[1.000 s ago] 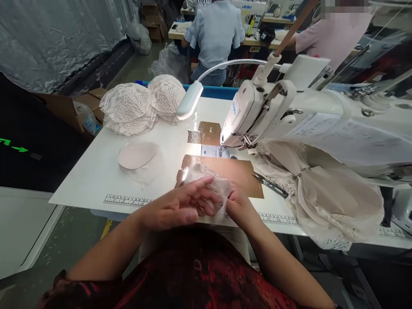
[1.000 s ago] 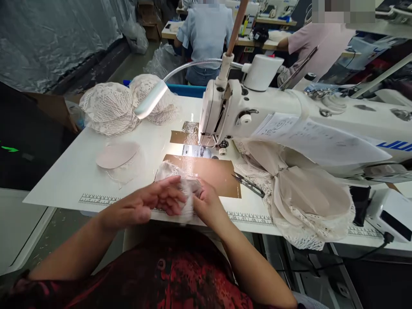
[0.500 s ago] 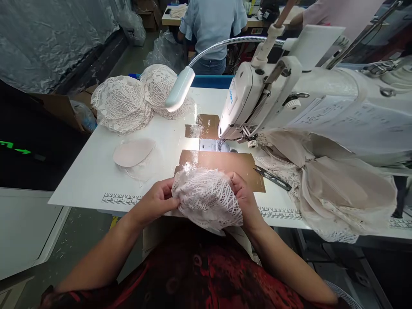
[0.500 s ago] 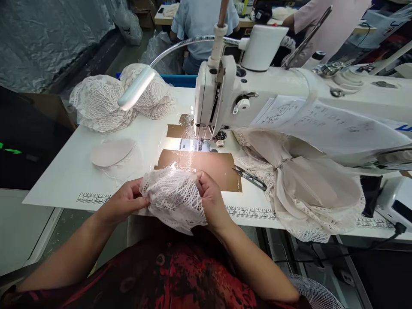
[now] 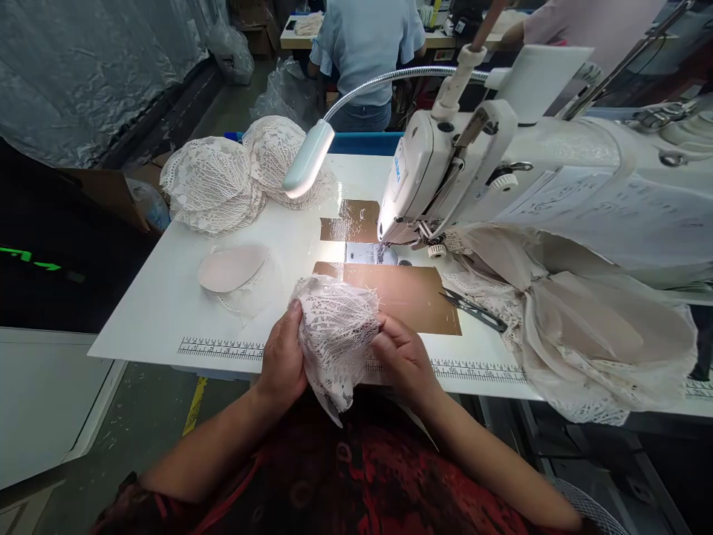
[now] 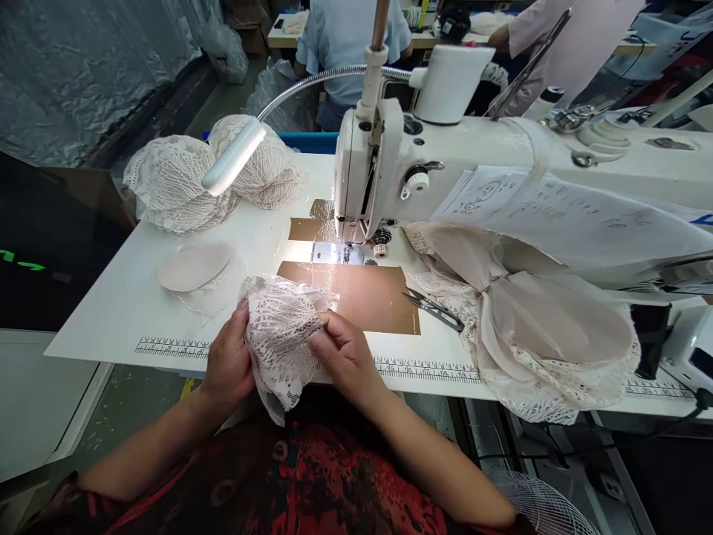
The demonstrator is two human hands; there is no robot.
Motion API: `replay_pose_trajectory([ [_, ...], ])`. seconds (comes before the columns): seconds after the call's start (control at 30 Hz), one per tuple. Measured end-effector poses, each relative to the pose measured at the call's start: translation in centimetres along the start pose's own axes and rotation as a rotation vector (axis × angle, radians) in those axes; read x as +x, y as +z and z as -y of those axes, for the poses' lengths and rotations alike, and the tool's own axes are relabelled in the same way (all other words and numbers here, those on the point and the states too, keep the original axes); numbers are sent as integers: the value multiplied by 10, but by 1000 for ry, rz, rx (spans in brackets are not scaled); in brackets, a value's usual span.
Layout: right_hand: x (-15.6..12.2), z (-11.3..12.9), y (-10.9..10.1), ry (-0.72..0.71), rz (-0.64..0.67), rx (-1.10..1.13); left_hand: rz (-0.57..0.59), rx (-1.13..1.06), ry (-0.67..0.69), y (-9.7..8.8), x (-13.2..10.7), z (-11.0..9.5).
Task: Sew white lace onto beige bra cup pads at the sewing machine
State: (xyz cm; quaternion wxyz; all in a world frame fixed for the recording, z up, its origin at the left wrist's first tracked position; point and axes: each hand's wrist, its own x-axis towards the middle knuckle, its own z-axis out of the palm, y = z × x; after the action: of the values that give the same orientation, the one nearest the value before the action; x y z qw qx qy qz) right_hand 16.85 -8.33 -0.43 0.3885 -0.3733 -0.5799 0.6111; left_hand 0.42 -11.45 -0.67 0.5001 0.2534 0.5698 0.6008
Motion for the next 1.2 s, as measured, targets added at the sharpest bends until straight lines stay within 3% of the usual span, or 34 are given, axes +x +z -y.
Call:
replay_pose_trajectory([
  [0.07,-2,0,4,14,-12,11,-90,33,5,2,-2,5],
  [0.1,-3,-1,5,31,-49,43,-81,21,-3,2,-3,6],
  [0.23,-2,-3,1,56,-229,248,170,-77,-75,-8,2,1],
  [0.3,0,1,-4,51,-241,243,234,-86,-6,-19,10,-9],
  [0.4,2,11,-7,35,-111,82,305,73,312,-33,21,-28],
  [0.47,4,17,-4,5,16,-25,469,351,428,-36,24,-40],
  [0.53,5,21,-1,-27,102,-97,659,604,377,-33,23,-49],
  [0.6,6,22,2,-71,107,-169,768,722,296,-27,20,-52],
  [0.73,10,24,0,-167,10,-255,822,746,291,-18,18,-50],
  [0.97,14,24,-4,-94,-61,-293,833,651,281,-15,22,-54],
  [1.2,16,23,-3,-120,-112,-388,803,595,211,-8,28,-54],
])
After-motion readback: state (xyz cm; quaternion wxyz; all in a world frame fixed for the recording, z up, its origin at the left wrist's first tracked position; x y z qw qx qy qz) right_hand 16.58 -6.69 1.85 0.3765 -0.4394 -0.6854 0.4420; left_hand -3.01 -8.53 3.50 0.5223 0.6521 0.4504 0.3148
